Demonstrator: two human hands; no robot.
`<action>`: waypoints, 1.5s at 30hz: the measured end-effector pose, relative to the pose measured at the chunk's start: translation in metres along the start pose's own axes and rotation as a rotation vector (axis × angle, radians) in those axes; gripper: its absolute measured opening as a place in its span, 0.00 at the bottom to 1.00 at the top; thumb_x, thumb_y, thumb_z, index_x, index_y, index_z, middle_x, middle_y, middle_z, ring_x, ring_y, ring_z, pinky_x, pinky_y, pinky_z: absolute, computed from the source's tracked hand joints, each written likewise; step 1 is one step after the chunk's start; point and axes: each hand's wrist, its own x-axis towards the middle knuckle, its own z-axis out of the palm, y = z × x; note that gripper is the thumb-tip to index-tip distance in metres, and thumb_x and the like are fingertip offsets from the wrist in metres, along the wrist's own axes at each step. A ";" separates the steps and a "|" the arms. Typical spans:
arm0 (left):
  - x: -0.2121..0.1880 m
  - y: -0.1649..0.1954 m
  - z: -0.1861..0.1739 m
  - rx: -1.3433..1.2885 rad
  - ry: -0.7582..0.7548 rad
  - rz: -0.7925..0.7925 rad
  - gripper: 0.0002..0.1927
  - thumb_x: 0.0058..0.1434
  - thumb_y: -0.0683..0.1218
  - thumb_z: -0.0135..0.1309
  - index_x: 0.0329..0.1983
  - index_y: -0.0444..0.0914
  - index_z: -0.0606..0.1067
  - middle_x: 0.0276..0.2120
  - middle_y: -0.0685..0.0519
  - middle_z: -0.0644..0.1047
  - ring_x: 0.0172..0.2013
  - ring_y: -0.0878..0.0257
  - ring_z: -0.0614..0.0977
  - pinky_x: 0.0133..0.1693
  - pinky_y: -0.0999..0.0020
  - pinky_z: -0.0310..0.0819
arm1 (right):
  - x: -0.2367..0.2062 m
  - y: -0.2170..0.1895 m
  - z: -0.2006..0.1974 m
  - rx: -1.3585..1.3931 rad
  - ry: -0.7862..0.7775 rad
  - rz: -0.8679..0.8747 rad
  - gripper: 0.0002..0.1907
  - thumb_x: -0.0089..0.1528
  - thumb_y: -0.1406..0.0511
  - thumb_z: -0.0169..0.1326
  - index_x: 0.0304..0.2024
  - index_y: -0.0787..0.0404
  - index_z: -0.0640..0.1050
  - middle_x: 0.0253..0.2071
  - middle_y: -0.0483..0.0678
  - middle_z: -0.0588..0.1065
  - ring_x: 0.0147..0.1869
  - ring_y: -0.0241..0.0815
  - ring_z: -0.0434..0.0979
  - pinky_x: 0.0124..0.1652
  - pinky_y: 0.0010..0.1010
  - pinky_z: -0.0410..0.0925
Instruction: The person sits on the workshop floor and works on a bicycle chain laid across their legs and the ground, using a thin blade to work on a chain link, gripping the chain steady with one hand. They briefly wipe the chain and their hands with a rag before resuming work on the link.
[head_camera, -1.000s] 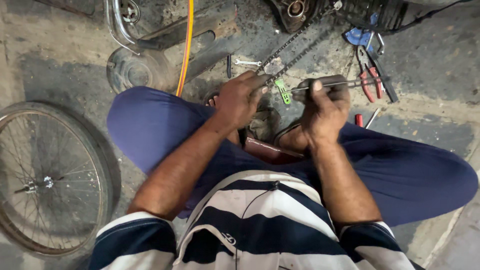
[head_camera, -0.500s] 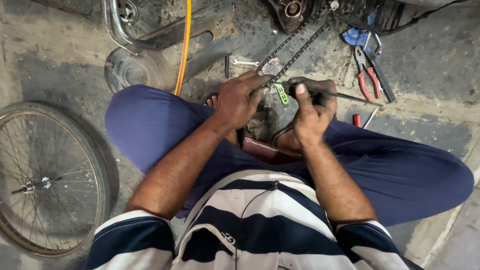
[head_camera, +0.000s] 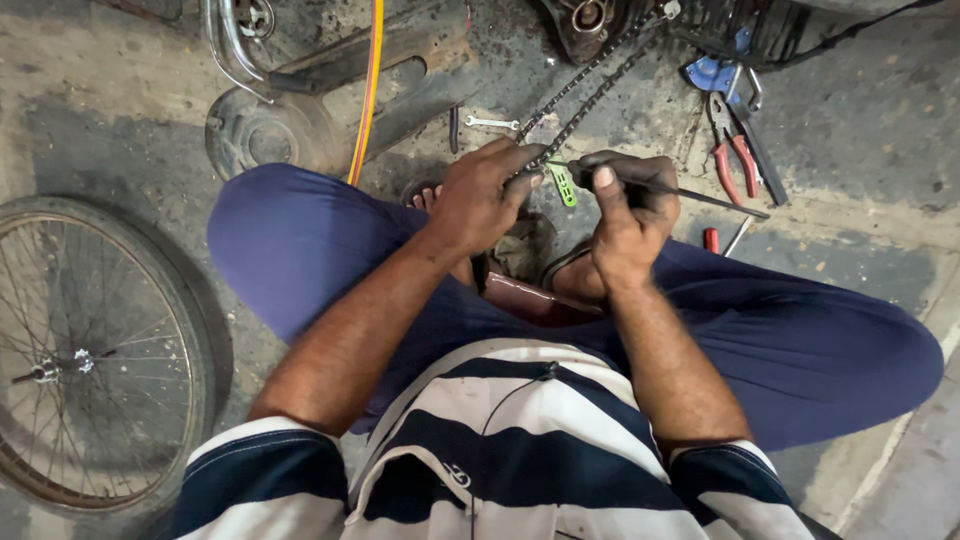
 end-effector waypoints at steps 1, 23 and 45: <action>0.000 -0.002 0.002 0.008 0.018 0.024 0.19 0.61 0.43 0.61 0.55 0.36 0.77 0.41 0.43 0.78 0.42 0.43 0.81 0.44 0.53 0.75 | 0.000 0.000 0.000 -0.069 -0.017 -0.021 0.06 0.70 0.73 0.55 0.45 0.65 0.70 0.47 0.56 0.79 0.50 0.44 0.80 0.54 0.35 0.76; -0.005 -0.007 0.005 0.047 0.006 0.003 0.19 0.59 0.41 0.58 0.54 0.36 0.77 0.42 0.43 0.78 0.44 0.42 0.80 0.45 0.52 0.75 | -0.011 -0.009 -0.002 -0.182 -0.097 -0.169 0.06 0.72 0.71 0.56 0.46 0.66 0.71 0.46 0.54 0.79 0.46 0.39 0.79 0.50 0.31 0.74; -0.004 -0.005 0.009 0.152 -0.015 -0.008 0.30 0.55 0.54 0.67 0.57 0.34 0.75 0.47 0.41 0.78 0.48 0.41 0.80 0.48 0.51 0.74 | 0.005 -0.001 0.002 0.102 0.089 0.232 0.06 0.67 0.72 0.57 0.43 0.62 0.71 0.39 0.50 0.77 0.41 0.44 0.80 0.45 0.38 0.76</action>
